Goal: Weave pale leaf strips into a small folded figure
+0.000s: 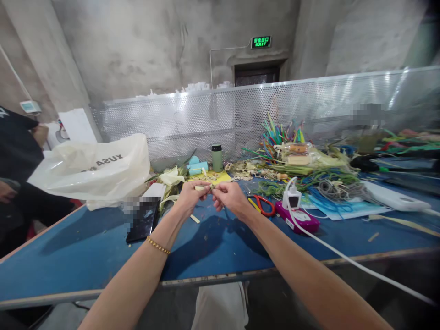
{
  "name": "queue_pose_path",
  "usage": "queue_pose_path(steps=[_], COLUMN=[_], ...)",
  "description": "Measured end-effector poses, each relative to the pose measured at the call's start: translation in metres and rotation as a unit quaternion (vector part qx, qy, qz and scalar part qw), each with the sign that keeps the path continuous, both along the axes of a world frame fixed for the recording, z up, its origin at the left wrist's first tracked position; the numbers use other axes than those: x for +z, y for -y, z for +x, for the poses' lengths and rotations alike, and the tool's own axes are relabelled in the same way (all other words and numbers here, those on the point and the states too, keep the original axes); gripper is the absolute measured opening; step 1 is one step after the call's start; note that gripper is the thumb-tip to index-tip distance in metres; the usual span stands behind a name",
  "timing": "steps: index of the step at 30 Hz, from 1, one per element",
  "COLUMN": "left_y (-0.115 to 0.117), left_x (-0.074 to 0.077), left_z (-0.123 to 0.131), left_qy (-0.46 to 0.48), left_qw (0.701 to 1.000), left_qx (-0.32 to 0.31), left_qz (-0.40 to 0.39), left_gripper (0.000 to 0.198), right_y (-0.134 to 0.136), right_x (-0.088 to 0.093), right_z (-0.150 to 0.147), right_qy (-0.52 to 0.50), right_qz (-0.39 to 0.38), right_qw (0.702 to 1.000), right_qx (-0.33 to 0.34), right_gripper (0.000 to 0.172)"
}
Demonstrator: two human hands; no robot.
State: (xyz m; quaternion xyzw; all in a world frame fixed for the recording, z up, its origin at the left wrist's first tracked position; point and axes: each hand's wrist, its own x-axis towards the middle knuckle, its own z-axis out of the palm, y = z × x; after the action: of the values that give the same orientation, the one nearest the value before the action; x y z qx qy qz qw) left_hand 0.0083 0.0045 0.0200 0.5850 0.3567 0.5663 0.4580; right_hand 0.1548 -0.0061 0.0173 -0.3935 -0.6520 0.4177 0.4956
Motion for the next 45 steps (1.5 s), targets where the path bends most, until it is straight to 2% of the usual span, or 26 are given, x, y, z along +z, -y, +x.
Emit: queue_pose_path(steps=[6,15,32,37,41,43,45], left_y=[-0.002,0.0,0.001,0.004,0.004,0.003,0.002], left_x=[-0.002,0.003,0.004,0.007,0.007,0.006,0.005], left_z=[0.004,0.002,0.001,0.002,0.003,0.002,0.0], left_qy=[0.026,0.051,0.06,0.085,0.095,0.089,0.065], left_qw=[1.0,0.998,0.998,0.992,0.992,0.994,0.997], left_qx=[-0.002,-0.013,-0.021,-0.097,-0.086,-0.062,-0.03], left_qz=[-0.012,-0.036,-0.027,-0.005,-0.005,-0.009,-0.006], left_gripper=[0.02,0.019,0.021,0.024,0.028,0.031,0.032], right_y=[-0.004,-0.011,-0.009,-0.003,-0.001,-0.001,0.0], right_x=[-0.004,-0.007,-0.004,-0.003,-0.004,-0.003,0.0], right_z=[-0.001,0.001,0.002,-0.002,-0.003,0.0,0.005], right_qy=[0.051,0.088,0.082,0.029,0.041,0.09,0.15], right_qz=[0.05,0.159,0.157,0.094,0.067,0.104,0.184], right_qw=[0.997,0.982,0.984,0.995,0.997,0.99,0.968], right_qx=[-0.031,-0.051,-0.037,-0.035,-0.019,-0.03,-0.082], right_gripper=[0.018,0.02,0.021,0.025,0.028,0.029,0.032])
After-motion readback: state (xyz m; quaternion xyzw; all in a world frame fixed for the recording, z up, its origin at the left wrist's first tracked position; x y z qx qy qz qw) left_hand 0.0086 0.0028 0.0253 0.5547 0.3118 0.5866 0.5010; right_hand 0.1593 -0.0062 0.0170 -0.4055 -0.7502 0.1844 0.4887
